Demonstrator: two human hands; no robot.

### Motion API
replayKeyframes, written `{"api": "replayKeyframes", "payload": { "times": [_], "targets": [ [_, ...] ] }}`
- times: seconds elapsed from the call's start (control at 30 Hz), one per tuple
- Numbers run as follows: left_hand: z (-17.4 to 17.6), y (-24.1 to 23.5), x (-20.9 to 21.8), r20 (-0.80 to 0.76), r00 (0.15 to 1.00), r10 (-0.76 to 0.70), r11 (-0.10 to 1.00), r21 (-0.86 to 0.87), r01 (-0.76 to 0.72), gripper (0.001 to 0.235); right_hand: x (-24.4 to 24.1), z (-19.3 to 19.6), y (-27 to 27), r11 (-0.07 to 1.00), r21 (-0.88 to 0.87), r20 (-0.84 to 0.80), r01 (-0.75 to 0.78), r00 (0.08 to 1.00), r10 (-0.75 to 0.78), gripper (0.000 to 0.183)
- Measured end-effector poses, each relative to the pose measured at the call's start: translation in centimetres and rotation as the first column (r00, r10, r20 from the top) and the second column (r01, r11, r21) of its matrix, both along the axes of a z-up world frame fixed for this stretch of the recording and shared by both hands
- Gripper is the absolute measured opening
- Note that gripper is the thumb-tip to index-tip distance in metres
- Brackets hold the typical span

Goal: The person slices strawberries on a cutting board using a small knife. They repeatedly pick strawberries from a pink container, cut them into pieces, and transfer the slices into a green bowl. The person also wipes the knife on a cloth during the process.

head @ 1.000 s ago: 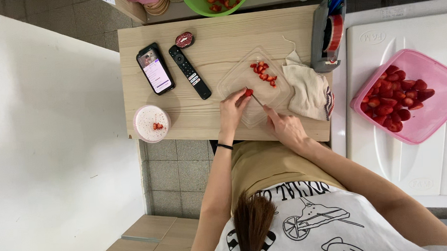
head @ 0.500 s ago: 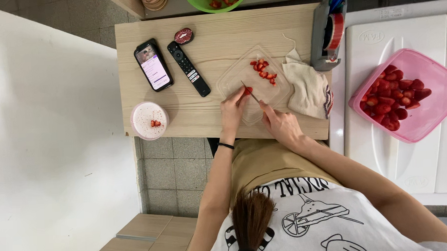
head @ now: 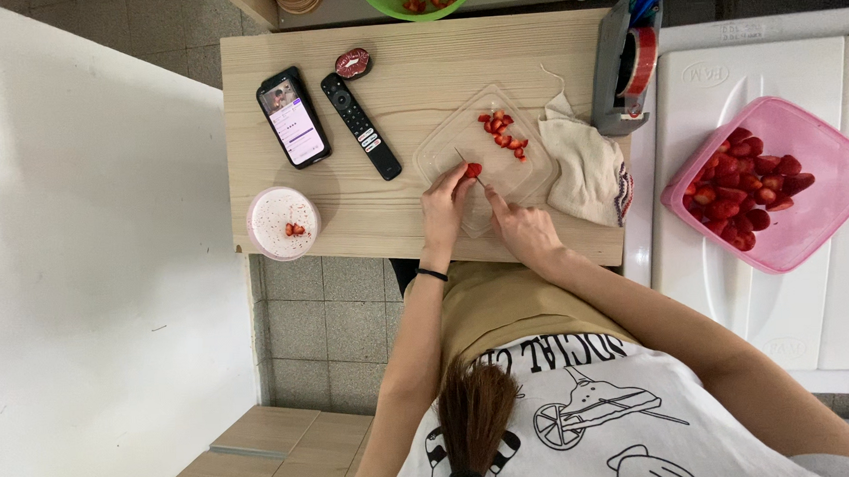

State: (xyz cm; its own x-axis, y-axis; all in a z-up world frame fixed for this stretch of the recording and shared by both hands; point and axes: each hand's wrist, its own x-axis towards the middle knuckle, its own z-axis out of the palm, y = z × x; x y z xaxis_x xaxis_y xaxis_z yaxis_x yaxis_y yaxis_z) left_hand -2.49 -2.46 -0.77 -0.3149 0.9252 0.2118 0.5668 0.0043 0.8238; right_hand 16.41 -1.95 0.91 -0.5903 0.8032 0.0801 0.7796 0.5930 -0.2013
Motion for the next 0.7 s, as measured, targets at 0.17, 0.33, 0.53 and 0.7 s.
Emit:
{"api": "replayKeyframes", "payload": {
  "times": [0.17, 0.33, 0.53, 0.7],
  "targets": [
    [-0.4, -0.6, 0.4, 0.042, 0.997, 0.062, 0.998, -0.021, -0.061, 0.032, 3.3, 3.4, -1.4, 0.998, -0.062, -0.003, 0.012, 1.000, -0.012, 0.040],
    [-0.1, -1.3, -0.4, -0.056, 0.996, 0.066, 0.997, -0.023, -0.068, 0.034, 2.8, 4.8, -1.0, 1.000, 0.026, -0.050, 0.001, 0.999, 0.001, 0.041],
    [-0.4, -1.3, -0.8, -0.086, 0.994, 0.062, 0.998, -0.022, -0.065, 0.032, 1.8, 2.4, -1.0, 0.991, 0.124, -0.044, -0.056, 0.997, 0.062, 0.045],
    [-1.1, -1.4, -1.0, -0.064, 0.996, 0.058, 0.998, -0.026, -0.060, 0.029, 1.5, 0.4, -1.0, 0.991, 0.109, -0.011, -0.073, 0.997, 0.075, 0.045]
  ]
}}
